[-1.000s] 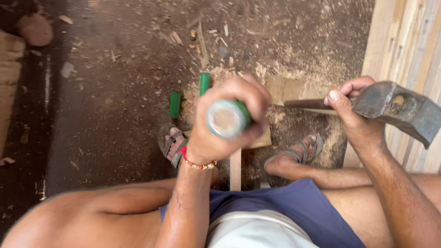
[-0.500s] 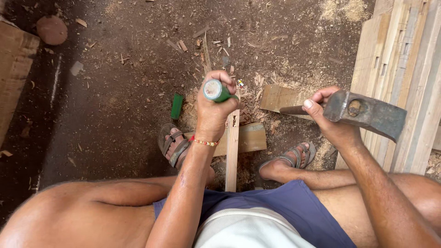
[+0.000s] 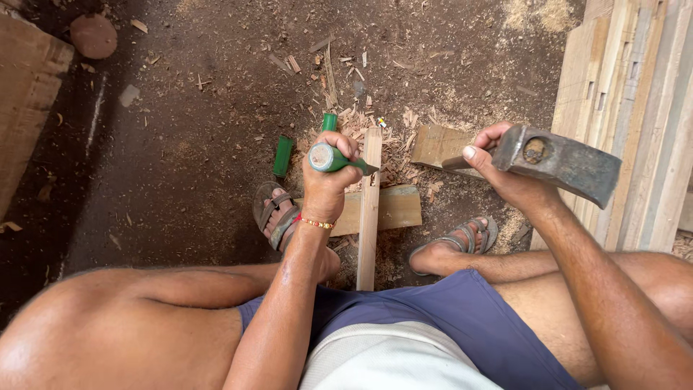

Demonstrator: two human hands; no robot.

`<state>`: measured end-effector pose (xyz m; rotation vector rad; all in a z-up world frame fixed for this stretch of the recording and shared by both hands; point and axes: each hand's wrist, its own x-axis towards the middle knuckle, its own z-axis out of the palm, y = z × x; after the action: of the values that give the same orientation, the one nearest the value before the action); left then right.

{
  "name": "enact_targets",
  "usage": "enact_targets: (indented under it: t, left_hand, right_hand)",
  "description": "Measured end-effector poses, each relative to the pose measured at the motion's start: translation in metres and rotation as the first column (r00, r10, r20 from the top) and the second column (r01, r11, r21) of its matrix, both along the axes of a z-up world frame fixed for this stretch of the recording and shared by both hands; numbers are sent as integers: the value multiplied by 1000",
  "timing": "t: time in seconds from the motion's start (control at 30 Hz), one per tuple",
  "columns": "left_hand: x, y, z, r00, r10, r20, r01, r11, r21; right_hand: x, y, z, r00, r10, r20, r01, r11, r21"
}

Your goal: The person carves a hole into a piece of wood by striking a chisel with the back of an adze tool while sitting on the floor.

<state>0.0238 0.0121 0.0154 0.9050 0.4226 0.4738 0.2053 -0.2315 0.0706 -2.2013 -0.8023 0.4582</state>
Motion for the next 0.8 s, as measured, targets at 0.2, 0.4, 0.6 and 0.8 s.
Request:
enact_targets:
  t: [0.2, 0.4, 0.6, 0.8]
  left_hand:
    - [-1, -3, 1, 998, -64, -20, 67, 982, 175]
    - [11, -19, -10, 984, -158, -86, 176, 945, 276]
    - [11, -34, -12, 983, -179, -48, 183, 910, 371]
    - [0, -39, -26, 989, -143, 46, 137, 985, 104]
  right_hand:
    - [-5, 6, 0, 999, 43, -29, -44, 998, -39]
    - [-21, 8, 3, 1000, -12, -3, 12, 987, -160]
    - [-43, 10, 35, 854, 293, 429, -271, 956, -113]
    - [-69, 25, 91, 824, 448, 348, -482, 876, 16]
